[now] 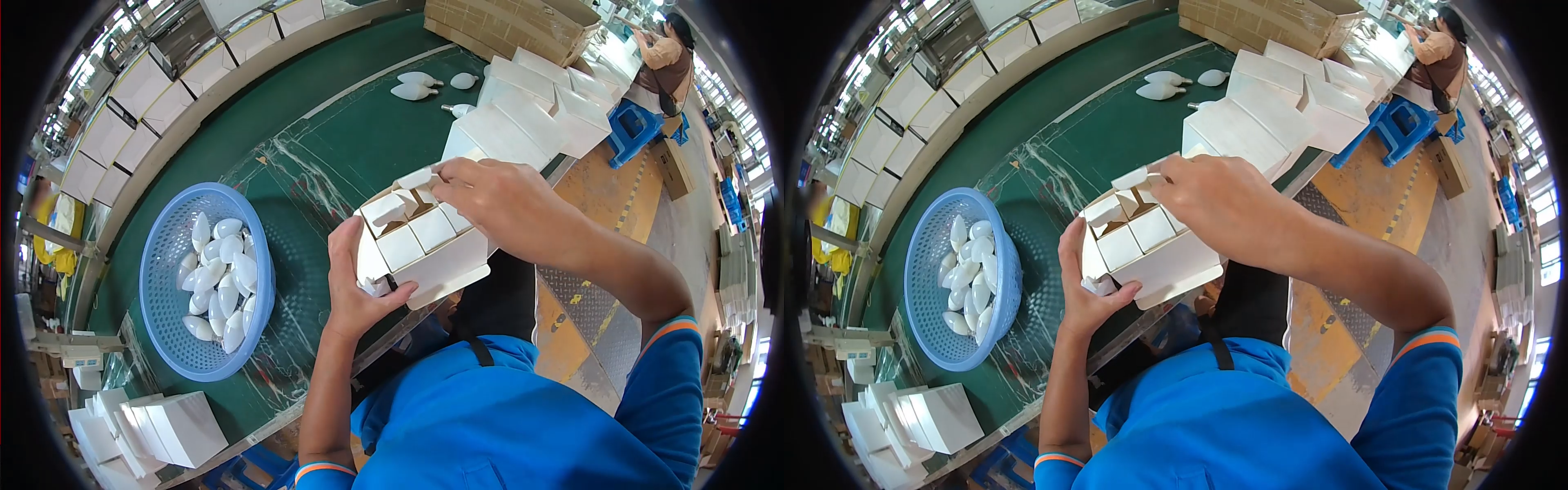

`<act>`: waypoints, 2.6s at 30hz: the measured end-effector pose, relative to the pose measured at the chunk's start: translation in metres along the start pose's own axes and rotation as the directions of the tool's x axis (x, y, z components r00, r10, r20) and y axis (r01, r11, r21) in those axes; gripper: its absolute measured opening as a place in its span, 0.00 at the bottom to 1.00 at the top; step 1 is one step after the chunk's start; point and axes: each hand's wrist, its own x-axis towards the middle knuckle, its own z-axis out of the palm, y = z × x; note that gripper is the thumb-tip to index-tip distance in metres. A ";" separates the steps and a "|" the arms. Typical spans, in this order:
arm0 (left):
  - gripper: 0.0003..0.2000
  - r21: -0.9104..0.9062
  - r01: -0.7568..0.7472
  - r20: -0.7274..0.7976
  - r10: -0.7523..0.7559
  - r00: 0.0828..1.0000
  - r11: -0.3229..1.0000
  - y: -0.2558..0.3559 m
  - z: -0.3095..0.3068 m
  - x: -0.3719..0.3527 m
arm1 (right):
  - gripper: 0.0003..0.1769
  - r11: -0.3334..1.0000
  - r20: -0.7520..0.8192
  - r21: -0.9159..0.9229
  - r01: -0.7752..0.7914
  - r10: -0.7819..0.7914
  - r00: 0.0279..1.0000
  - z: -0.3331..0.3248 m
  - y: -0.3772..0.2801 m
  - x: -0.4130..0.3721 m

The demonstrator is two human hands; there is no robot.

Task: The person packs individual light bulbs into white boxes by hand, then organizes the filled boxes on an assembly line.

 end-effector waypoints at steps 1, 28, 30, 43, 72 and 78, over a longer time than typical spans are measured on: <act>0.49 0.075 -0.072 0.035 0.070 0.997 0.995 0.000 -0.001 0.004 | 0.16 1.000 -0.004 0.000 0.000 0.000 1.000 -0.003 0.003 0.002; 0.49 -0.100 -0.030 0.006 0.031 0.999 0.994 -0.003 0.016 -0.011 | 0.05 0.967 0.222 -0.095 0.238 -0.213 0.952 -0.013 0.009 0.008; 0.51 -0.106 -0.007 -0.014 0.005 1.000 0.994 0.002 0.022 -0.013 | 0.05 0.958 0.272 -0.103 0.267 -0.231 0.934 -0.014 0.008 0.008; 0.48 -0.067 0.009 -0.019 -0.010 1.000 0.998 0.013 0.001 -0.018 | 0.07 0.892 0.093 -0.283 0.354 -0.341 0.935 0.003 -0.003 0.004; 0.53 -0.055 0.015 -0.102 -0.021 0.995 0.998 0.000 -0.008 -0.055 | 0.08 0.932 0.238 -0.014 0.361 -0.347 0.907 -0.015 -0.055 0.017; 0.53 -0.049 -0.008 -0.090 0.003 0.996 0.999 0.002 -0.008 -0.050 | 0.09 0.897 0.168 -0.117 0.426 -0.404 0.899 0.006 -0.056 0.016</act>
